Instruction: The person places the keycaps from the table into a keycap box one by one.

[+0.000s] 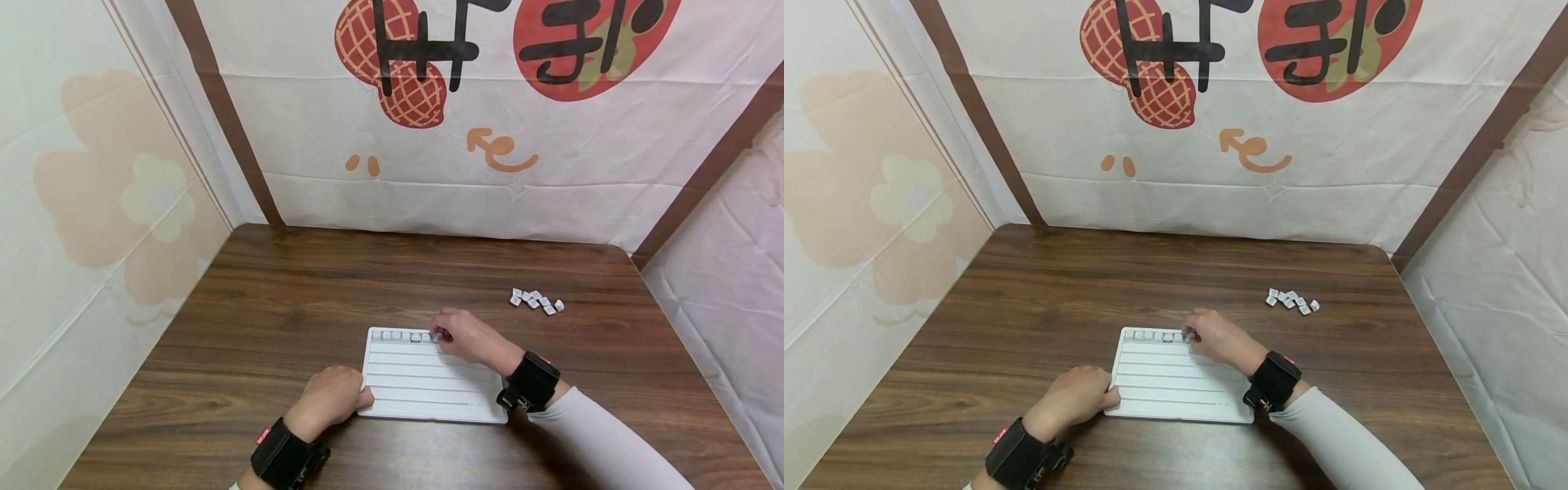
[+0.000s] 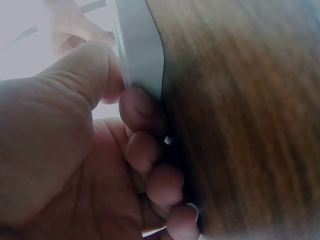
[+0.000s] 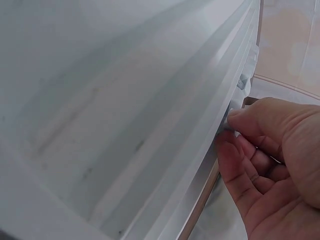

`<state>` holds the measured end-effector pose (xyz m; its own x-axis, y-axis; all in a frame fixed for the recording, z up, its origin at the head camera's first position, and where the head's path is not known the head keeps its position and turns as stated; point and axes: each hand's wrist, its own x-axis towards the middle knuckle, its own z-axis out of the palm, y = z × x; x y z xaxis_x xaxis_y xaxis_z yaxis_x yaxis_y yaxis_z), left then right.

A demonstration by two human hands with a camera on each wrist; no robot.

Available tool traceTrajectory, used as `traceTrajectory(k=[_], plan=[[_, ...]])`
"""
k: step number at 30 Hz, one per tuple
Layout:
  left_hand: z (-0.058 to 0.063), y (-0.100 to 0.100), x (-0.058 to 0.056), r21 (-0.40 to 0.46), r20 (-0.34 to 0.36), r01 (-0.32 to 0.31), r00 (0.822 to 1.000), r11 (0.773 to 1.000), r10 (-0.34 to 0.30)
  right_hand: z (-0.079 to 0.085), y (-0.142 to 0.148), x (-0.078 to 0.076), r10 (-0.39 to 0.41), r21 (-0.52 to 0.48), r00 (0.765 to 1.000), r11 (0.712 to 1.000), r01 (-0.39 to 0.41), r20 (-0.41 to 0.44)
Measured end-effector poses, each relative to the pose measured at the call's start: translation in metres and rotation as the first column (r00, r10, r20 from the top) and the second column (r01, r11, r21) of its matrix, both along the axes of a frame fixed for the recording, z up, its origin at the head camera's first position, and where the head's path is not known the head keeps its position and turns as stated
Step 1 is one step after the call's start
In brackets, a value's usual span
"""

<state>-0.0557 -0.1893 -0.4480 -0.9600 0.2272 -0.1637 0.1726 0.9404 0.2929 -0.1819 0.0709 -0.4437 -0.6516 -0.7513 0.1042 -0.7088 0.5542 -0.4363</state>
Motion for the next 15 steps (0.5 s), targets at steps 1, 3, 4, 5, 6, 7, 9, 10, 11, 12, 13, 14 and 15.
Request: traceTrajectory(k=[1, 3, 4, 5, 6, 7, 9, 10, 11, 12, 13, 14, 15], plan=[[0.0001, -0.0001, 0.0002, 0.003, -0.006, 0.001, 1.000, 1.000, -0.001, 0.0001, -0.0005, 0.0002, -0.004, 0.001, 1.000, 1.000, 0.004, 0.004], [0.0004, -0.0002, 0.0005, 0.005, -0.014, 0.002, 1.000, 1.000, -0.002, 0.0000, -0.0016, 0.0006, -0.013, 0.008, 1.000, 1.000, 0.013, 0.003], [0.0003, -0.0002, 0.0005, 0.005, -0.015, 0.003, 1.000, 1.000, -0.002, -0.0001, -0.0022, 0.0008, -0.016, 0.012, 1.000, 1.000, 0.016, 0.001], [0.0007, -0.0001, 0.0007, 0.003, -0.014, 0.001, 1.000, 1.000, -0.001, 0.0001, -0.0027, 0.0011, -0.019, 0.016, 1.000, 1.000, 0.019, 0.004], [0.0007, -0.0001, 0.0007, 0.002, -0.013, 0.001, 1.000, 1.000, -0.001, 0.0004, -0.0032, 0.0016, -0.020, 0.020, 1.000, 1.000, 0.020, 0.002], [0.0010, 0.0000, 0.0008, 0.001, -0.012, 0.001, 1.000, 1.000, -0.001, 0.0004, -0.0035, 0.0019, -0.021, 0.021, 1.000, 1.000, 0.021, 0.002], [0.0005, -0.0001, 0.0009, 0.000, -0.012, 0.002, 1.000, 1.000, -0.002, 0.0008, -0.0042, 0.0028, -0.020, 0.027, 1.000, 0.999, 0.020, -0.005], [0.0001, -0.0001, 0.0009, 0.000, -0.013, 0.002, 1.000, 1.000, -0.002, 0.0010, -0.0046, 0.0032, -0.018, 0.029, 1.000, 0.999, 0.018, -0.010], [-0.0001, -0.0002, 0.0009, -0.001, -0.015, 0.002, 1.000, 1.000, -0.002, 0.0013, -0.0049, 0.0034, -0.017, 0.032, 1.000, 0.999, 0.018, -0.013], [-0.0005, -0.0003, 0.0008, 0.000, -0.017, 0.003, 1.000, 1.000, -0.003, 0.0012, -0.0052, 0.0035, -0.014, 0.034, 1.000, 0.999, 0.015, -0.020], [-0.0005, -0.0003, 0.0007, 0.000, -0.018, 0.001, 1.000, 1.000, -0.001, 0.0011, -0.0055, 0.0034, -0.013, 0.035, 1.000, 0.999, 0.014, -0.025], [-0.0005, -0.0003, 0.0007, 0.000, -0.017, 0.000, 1.000, 1.000, 0.000, 0.0012, -0.0059, 0.0034, -0.011, 0.038, 0.999, 0.999, 0.012, -0.031], [-0.0001, -0.0002, 0.0005, -0.002, -0.016, -0.003, 1.000, 1.000, 0.003, 0.0011, -0.0062, 0.0033, -0.008, 0.039, 0.999, 0.999, 0.010, -0.036]])
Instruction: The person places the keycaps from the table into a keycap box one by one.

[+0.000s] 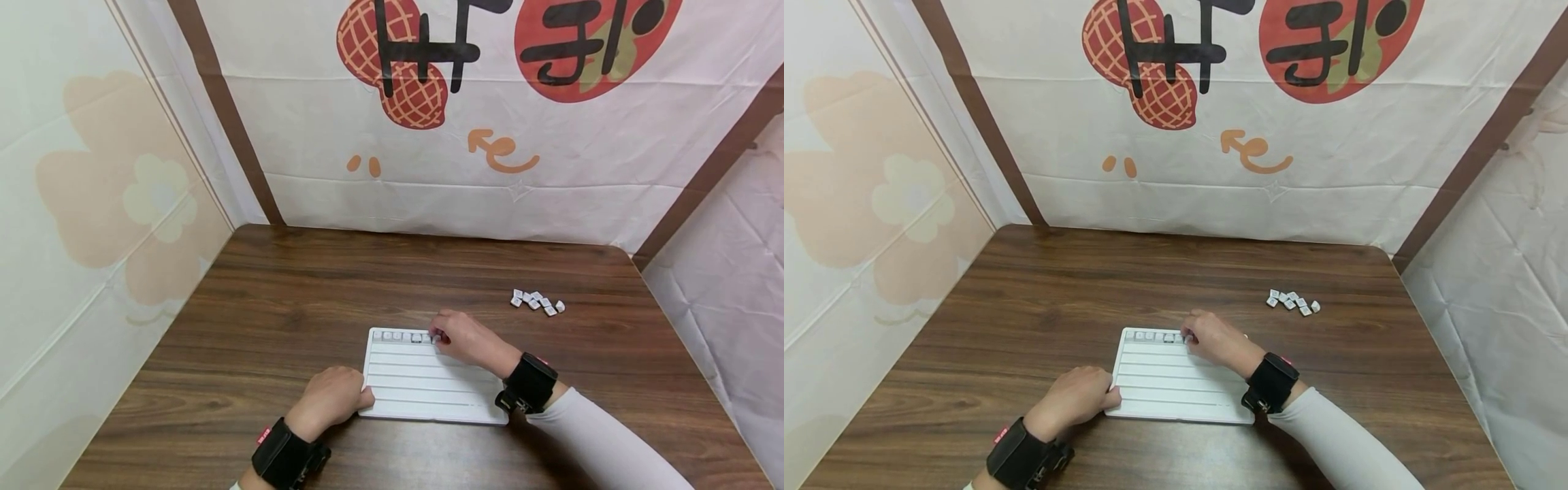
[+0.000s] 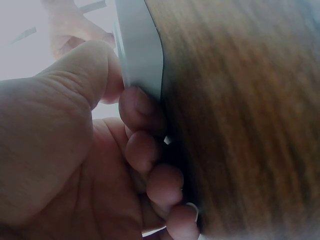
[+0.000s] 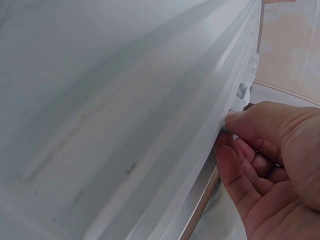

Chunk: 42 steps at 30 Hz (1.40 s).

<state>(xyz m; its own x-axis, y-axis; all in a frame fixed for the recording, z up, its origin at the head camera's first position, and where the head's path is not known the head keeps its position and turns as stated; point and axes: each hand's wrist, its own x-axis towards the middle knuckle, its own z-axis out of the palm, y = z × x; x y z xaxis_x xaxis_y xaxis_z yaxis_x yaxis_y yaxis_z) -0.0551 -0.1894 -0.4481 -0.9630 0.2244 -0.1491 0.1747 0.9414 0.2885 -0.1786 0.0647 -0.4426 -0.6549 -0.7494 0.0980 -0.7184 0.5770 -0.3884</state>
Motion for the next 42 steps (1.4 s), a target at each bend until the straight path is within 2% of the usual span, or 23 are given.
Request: traceTrajectory(k=[7, 22, 27, 33, 42], plan=[[0.001, 0.002, 0.000, -0.003, 0.011, -0.003, 1.000, 1.000, 0.003, 0.000, 0.001, 0.000, 0.006, 0.005, 1.000, 1.000, -0.005, -0.012], [0.003, 0.003, 0.000, 0.004, 0.011, -0.004, 1.000, 1.000, 0.004, 0.003, 0.006, 0.000, -0.028, -0.006, 0.998, 1.000, 0.028, 0.065], [0.002, 0.002, 0.000, 0.006, 0.010, -0.002, 1.000, 1.000, 0.002, 0.008, 0.013, -0.001, -0.048, -0.015, 0.998, 0.999, 0.049, 0.050], [0.002, 0.001, 0.000, 0.001, 0.004, 0.002, 1.000, 1.000, -0.002, 0.011, 0.023, -0.002, -0.096, 0.027, 0.995, 0.995, 0.096, -0.015], [0.001, 0.001, 0.002, 0.015, -0.017, 0.004, 1.000, 1.000, -0.004, 0.014, 0.041, -0.004, -0.180, 0.079, 0.984, 0.981, 0.179, -0.003]])
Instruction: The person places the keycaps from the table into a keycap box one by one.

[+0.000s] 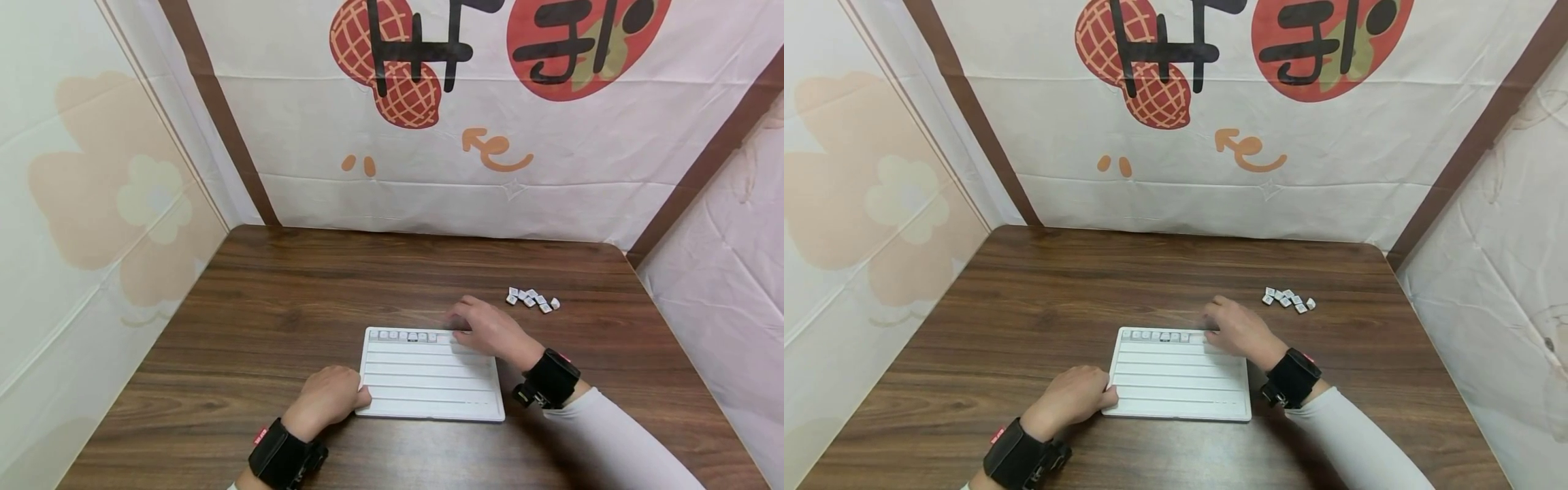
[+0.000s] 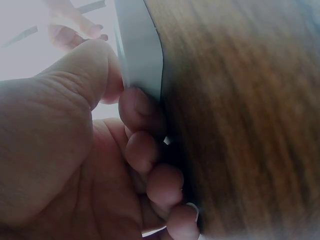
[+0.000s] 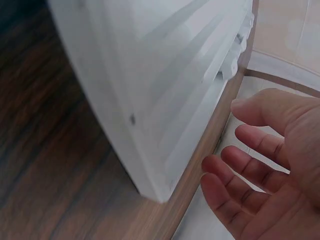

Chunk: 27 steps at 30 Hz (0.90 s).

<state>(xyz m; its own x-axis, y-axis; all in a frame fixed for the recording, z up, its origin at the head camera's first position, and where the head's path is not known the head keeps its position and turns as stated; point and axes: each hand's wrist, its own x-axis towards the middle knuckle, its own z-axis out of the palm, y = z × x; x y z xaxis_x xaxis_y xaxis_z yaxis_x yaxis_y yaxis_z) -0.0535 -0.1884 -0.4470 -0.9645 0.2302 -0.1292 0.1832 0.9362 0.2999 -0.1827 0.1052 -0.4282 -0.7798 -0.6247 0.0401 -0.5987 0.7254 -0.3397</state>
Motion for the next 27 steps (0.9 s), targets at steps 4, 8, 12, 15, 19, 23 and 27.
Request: traceTrajectory(k=[4, 8, 12, 15, 19, 23, 27], plan=[[0.000, 0.000, 0.000, -0.004, -0.006, 0.003, 1.000, 1.000, -0.003, -0.001, 0.009, -0.002, -0.015, 0.004, 1.000, 1.000, 0.015, -0.006], [0.000, 0.000, 0.000, -0.002, -0.002, 0.002, 1.000, 1.000, -0.002, -0.001, 0.017, -0.004, -0.031, 0.014, 0.999, 0.999, 0.031, -0.010], [0.000, 0.000, 0.000, -0.001, 0.003, -0.004, 1.000, 1.000, 0.004, -0.002, 0.027, -0.007, -0.070, 0.040, 0.997, 0.997, 0.070, -0.016], [0.000, 0.000, 0.000, -0.001, 0.003, -0.005, 1.000, 1.000, 0.005, -0.002, 0.037, -0.009, -0.118, 0.057, 0.993, 0.991, 0.119, -0.020], [-0.001, 0.000, 0.000, 0.002, 0.007, -0.005, 1.000, 1.000, 0.005, -0.001, 0.054, -0.012, -0.174, 0.066, 0.984, 0.982, 0.175, -0.023], [-0.001, -0.001, -0.001, 0.004, 0.012, -0.006, 1.000, 1.000, 0.005, -0.002, 0.073, -0.018, -0.226, 0.097, 0.974, 0.969, 0.226, -0.016], [-0.001, -0.001, -0.001, 0.004, 0.011, -0.005, 1.000, 1.000, 0.005, -0.002, 0.092, -0.023, -0.252, 0.103, 0.968, 0.962, 0.252, -0.011]])
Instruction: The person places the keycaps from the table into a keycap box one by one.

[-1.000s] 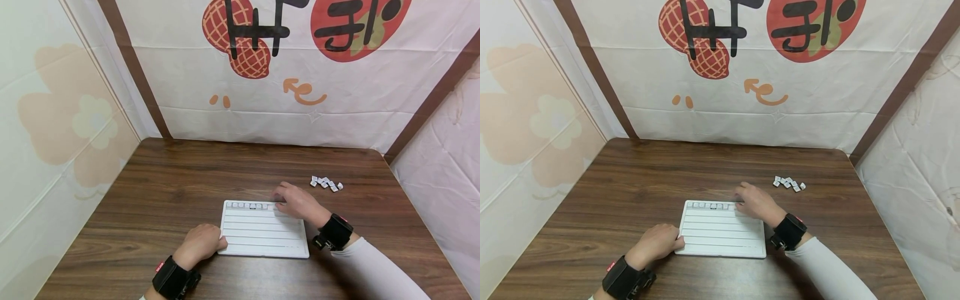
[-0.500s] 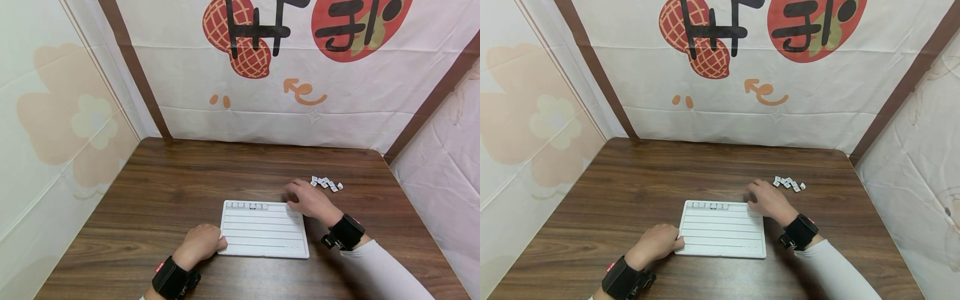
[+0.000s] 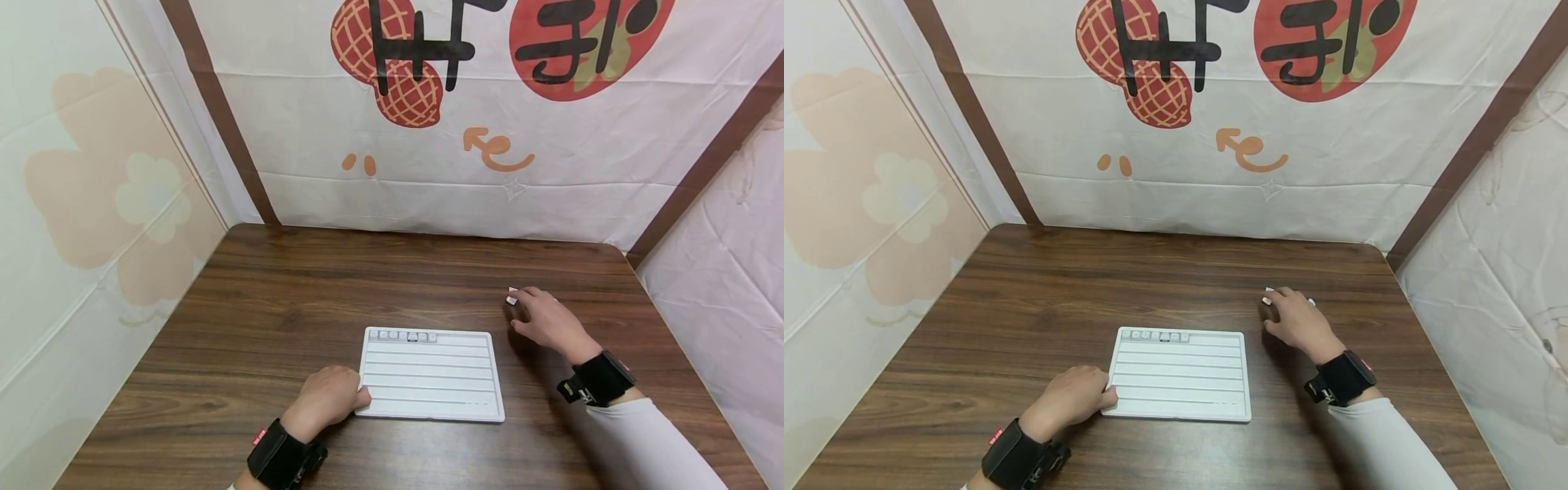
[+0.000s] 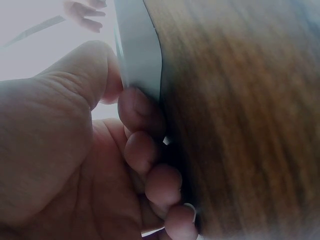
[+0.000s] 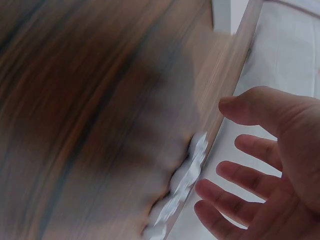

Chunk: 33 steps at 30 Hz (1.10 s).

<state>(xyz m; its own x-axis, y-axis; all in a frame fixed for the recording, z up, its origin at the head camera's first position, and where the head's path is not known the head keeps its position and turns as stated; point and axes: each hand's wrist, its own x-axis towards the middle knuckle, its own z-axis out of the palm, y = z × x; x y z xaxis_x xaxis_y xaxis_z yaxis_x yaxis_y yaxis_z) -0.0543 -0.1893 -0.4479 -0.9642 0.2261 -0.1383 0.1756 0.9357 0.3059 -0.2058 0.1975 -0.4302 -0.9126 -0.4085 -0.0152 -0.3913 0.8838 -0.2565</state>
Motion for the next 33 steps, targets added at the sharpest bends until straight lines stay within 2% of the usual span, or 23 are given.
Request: traceTrajectory(k=[6, 16, 25, 33], plan=[[0.001, 0.000, 0.001, -0.003, -0.012, 0.005, 1.000, 1.000, -0.005, 0.000, 0.028, -0.010, -0.021, -0.029, 1.000, 0.999, 0.021, -0.003], [0.002, 0.000, 0.001, -0.009, -0.023, 0.013, 1.000, 1.000, -0.014, -0.004, 0.064, -0.023, -0.051, -0.039, 0.998, 0.998, 0.053, 0.047], [0.002, 0.000, 0.001, -0.026, 0.000, 0.004, 1.000, 1.000, -0.004, -0.007, 0.072, -0.035, -0.043, -0.016, 0.997, 0.999, 0.044, 0.061], [0.000, -0.001, 0.001, -0.031, -0.001, 0.007, 1.000, 0.999, -0.008, -0.013, 0.073, -0.040, -0.007, -0.034, 1.000, 0.999, 0.006, -0.012]])
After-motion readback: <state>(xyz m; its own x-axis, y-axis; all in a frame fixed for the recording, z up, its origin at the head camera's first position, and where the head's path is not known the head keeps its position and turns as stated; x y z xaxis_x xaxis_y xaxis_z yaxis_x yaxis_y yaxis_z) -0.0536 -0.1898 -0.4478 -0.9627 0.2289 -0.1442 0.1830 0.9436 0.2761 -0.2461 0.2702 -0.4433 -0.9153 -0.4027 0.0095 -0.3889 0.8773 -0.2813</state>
